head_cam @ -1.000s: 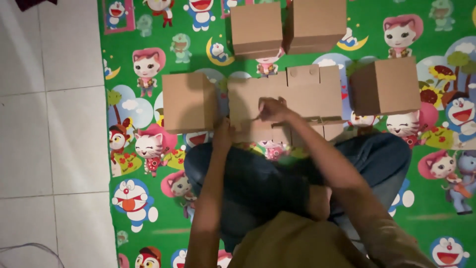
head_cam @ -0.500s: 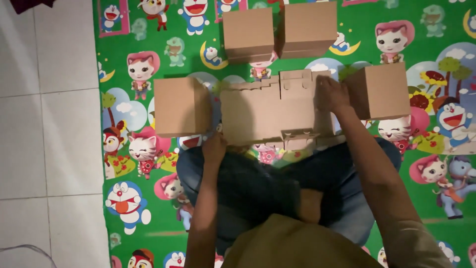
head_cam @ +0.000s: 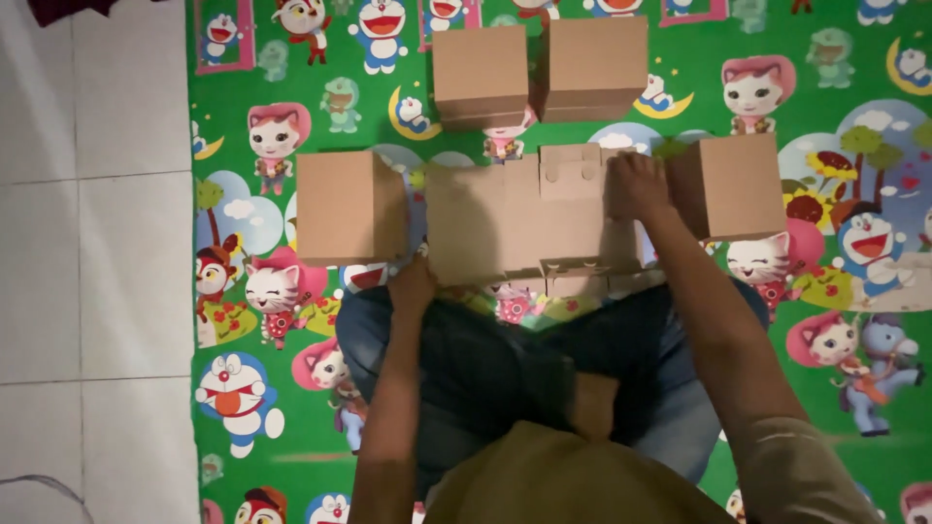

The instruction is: The person folds flat cardboard templates into small boxes by hand, then stacks the completed boxes.

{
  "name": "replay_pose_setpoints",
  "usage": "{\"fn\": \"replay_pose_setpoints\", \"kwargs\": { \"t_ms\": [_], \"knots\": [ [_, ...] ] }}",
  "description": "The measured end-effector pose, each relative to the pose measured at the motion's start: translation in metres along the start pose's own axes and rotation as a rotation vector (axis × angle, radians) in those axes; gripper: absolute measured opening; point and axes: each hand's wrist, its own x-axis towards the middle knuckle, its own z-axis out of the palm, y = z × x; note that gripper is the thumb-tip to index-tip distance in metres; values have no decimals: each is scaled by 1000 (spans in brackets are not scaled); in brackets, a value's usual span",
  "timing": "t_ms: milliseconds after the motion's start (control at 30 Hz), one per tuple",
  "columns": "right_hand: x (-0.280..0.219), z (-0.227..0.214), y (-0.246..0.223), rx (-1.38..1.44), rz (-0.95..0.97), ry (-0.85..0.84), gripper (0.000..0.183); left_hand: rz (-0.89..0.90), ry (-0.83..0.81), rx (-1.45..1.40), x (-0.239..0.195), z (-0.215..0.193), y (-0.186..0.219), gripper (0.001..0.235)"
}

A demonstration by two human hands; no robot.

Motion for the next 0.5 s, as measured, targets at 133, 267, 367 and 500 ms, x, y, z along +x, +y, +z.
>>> {"fn": "replay_pose_setpoints", "kwargs": {
  "t_ms": [133,267,367,500],
  "knots": [
    [-16,-60,-42,-37,-21,57,72,-46,-66,23,3,-13,11,22],
    [-17,-28,-32,-211,-92,307,43,-100,-118,-27,14,23,-11,19],
    [-50,-54,-59,-302,-85,350,17,-100,-131,45,24,27,-12,18],
    [-89,-48,-66,87,51,-7,52,-130,-182,57,21,13,-6,21]
  ]
}}
